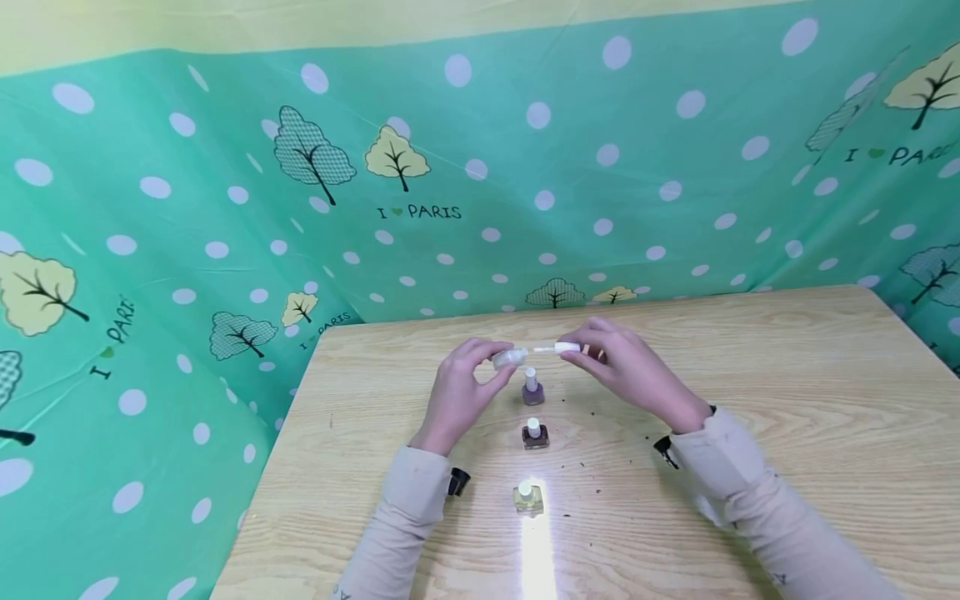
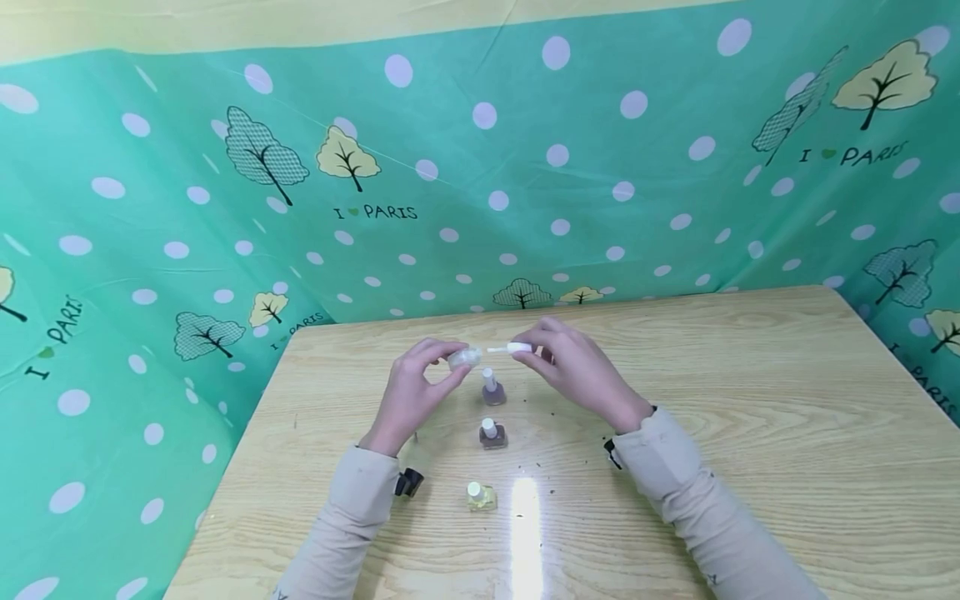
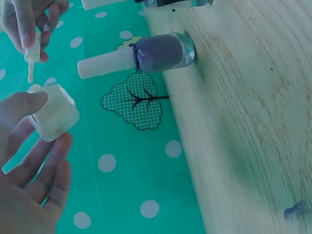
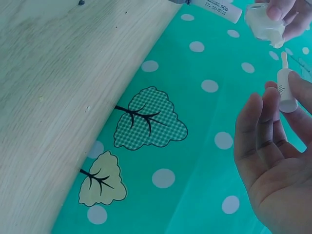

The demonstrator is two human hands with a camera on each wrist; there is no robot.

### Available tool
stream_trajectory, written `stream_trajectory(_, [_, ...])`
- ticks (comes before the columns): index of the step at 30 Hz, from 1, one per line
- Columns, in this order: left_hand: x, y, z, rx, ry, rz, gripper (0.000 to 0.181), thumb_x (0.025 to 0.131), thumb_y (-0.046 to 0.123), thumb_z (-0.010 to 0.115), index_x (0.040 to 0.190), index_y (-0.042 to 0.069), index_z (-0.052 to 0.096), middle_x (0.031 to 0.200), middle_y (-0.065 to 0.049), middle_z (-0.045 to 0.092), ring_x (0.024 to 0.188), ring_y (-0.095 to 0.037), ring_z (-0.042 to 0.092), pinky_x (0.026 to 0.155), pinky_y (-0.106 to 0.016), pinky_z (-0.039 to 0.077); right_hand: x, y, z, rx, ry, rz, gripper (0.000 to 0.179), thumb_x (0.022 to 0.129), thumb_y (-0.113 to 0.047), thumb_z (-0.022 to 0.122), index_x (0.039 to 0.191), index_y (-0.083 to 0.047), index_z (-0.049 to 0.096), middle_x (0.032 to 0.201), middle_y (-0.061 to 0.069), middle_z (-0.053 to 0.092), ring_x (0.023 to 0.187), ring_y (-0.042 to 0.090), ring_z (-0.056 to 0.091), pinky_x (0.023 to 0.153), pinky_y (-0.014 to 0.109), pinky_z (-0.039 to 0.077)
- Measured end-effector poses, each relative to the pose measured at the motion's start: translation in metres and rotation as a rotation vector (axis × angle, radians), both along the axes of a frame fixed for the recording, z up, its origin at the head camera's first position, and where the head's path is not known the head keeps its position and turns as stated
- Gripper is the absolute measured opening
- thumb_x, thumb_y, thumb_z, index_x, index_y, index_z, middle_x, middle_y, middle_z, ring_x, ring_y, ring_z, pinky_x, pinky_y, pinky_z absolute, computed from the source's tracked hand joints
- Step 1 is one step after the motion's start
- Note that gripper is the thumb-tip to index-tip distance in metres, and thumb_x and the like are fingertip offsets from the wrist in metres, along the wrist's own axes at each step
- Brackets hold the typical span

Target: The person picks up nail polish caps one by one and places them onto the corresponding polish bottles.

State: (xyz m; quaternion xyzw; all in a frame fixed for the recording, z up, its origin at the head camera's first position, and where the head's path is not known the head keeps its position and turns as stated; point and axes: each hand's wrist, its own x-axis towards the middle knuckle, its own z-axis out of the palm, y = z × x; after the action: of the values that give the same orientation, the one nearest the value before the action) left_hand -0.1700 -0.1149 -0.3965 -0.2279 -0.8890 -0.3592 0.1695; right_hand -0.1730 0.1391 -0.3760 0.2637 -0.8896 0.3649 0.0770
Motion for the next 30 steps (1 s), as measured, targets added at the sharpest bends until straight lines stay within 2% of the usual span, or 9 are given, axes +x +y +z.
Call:
stream_trajectory(8, [0.0015,0.0038,0.0011,-0.021,0.041,-0.016,0.026,0.087,0.019,0.077,0.112,0.012,0.073,0.106,-0.001,0.071,0.099,-0.015,0.066,0.092,-0.032,0.055,0.0001,-0.0041,0.0002,0.012,0.016,0.013,0.023,0.095,-0.021,0.067,0.113,-0.008,0.072,0.093,-0.001,0.063,0.074,0.009,0.056,0.063,0.025,0.051])
stream_trajectory(18, [0.0044,0.0058,0.0062,-0.031,0.056,-0.022,0.026,0.087,0.019,0.078,0.111,0.012,0.073,0.105,-0.001,0.071,0.099,-0.016,0.066,0.093,-0.032,0.054,0.0024,-0.0064,0.0019,0.023,0.018,0.009,0.024,0.096,-0.022,0.067,0.114,-0.008,0.072,0.098,0.0,0.065,0.076,0.009,0.058,0.066,0.027,0.053])
stream_trajectory(30, [0.0071,0.0061,0.0093,-0.05,0.089,-0.019,0.026,0.085,0.017,0.079,0.11,0.013,0.074,0.102,-0.001,0.071,0.097,-0.018,0.066,0.089,-0.033,0.055,0.0026,-0.0084,0.0056,0.041,0.022,0.022,0.023,0.096,-0.023,0.067,0.114,-0.01,0.073,0.092,-0.004,0.061,0.072,0.009,0.054,0.062,0.025,0.05])
